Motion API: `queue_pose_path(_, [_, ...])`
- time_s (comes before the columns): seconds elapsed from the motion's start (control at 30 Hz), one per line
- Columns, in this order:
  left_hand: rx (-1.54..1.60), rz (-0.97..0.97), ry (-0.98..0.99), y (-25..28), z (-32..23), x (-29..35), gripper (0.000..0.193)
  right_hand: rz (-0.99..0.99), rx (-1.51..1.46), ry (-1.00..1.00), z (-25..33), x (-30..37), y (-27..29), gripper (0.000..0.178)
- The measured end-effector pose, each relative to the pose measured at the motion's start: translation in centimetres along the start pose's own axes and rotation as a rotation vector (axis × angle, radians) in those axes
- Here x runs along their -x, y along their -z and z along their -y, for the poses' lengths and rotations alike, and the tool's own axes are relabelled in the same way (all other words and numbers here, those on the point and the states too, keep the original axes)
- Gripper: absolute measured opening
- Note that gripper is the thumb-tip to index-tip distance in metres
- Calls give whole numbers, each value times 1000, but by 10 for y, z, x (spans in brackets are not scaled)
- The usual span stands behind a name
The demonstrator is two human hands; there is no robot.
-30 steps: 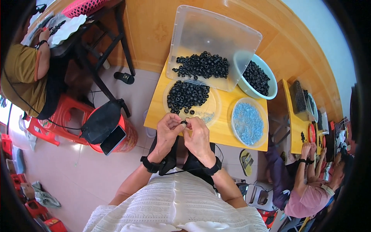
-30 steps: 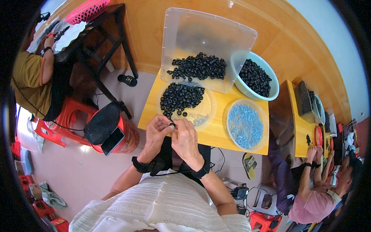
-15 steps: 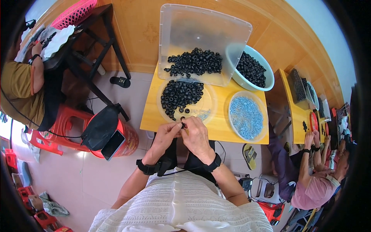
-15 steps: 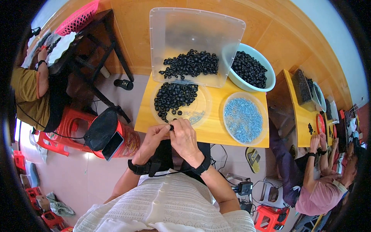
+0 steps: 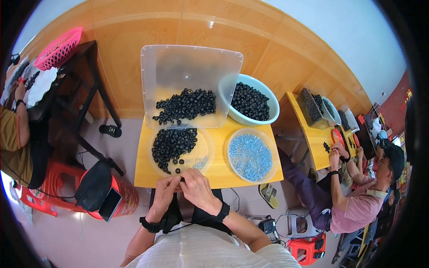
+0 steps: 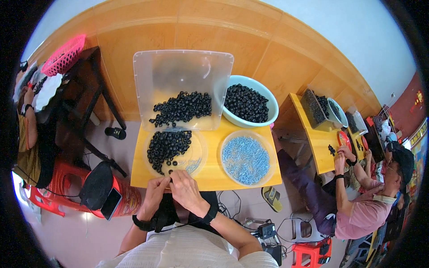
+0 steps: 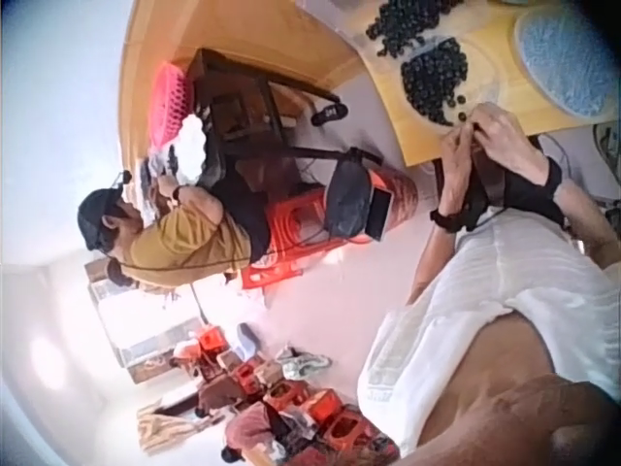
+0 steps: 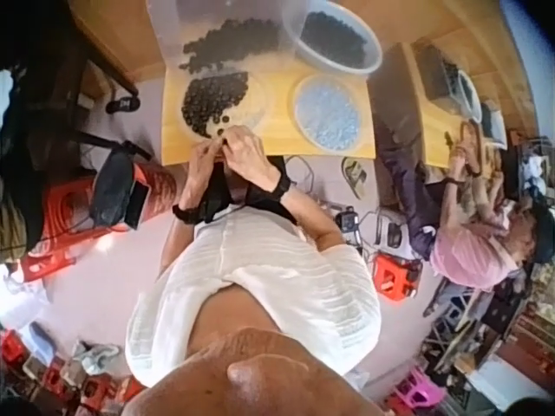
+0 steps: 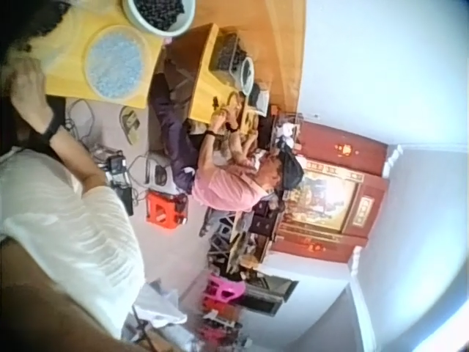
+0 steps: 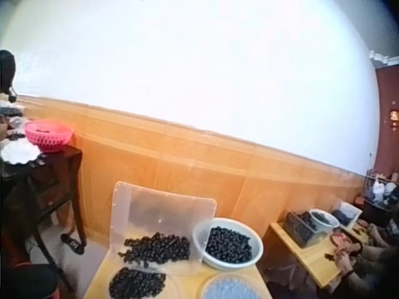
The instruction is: Sorting small black plastic or rubber components and placing them into containers or onto a small tray.
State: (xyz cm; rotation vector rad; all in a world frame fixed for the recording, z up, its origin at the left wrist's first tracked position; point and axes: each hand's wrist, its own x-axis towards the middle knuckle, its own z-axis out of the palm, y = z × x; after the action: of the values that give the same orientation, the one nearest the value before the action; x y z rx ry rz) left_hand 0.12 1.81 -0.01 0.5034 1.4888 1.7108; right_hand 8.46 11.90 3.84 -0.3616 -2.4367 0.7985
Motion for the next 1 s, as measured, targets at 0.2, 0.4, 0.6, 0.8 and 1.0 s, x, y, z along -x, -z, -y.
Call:
queue_pose_path(0.2, [64, -52, 65, 3, -20, -3, 29, -72, 110, -115, -49, -35, 52, 18])
queue_pose_path(0.4, [70, -74, 31, 21, -12, -2, 26, -544, 415, 9, -119, -119, 151, 36])
queue_pose_path(0.6, [81, -141, 56, 30, -2, -1, 23, -576, 360, 15, -92, -107, 138, 25])
queue_pose_path(0.8, [93, -153, 22, 32, -10, -11, 22, -137, 111, -243, -76, -37, 58, 12])
queue_pose_path(1.0, [148, -197, 32, 40, -4, -3, 21, -15, -1, -185, -57, -24, 1, 14])
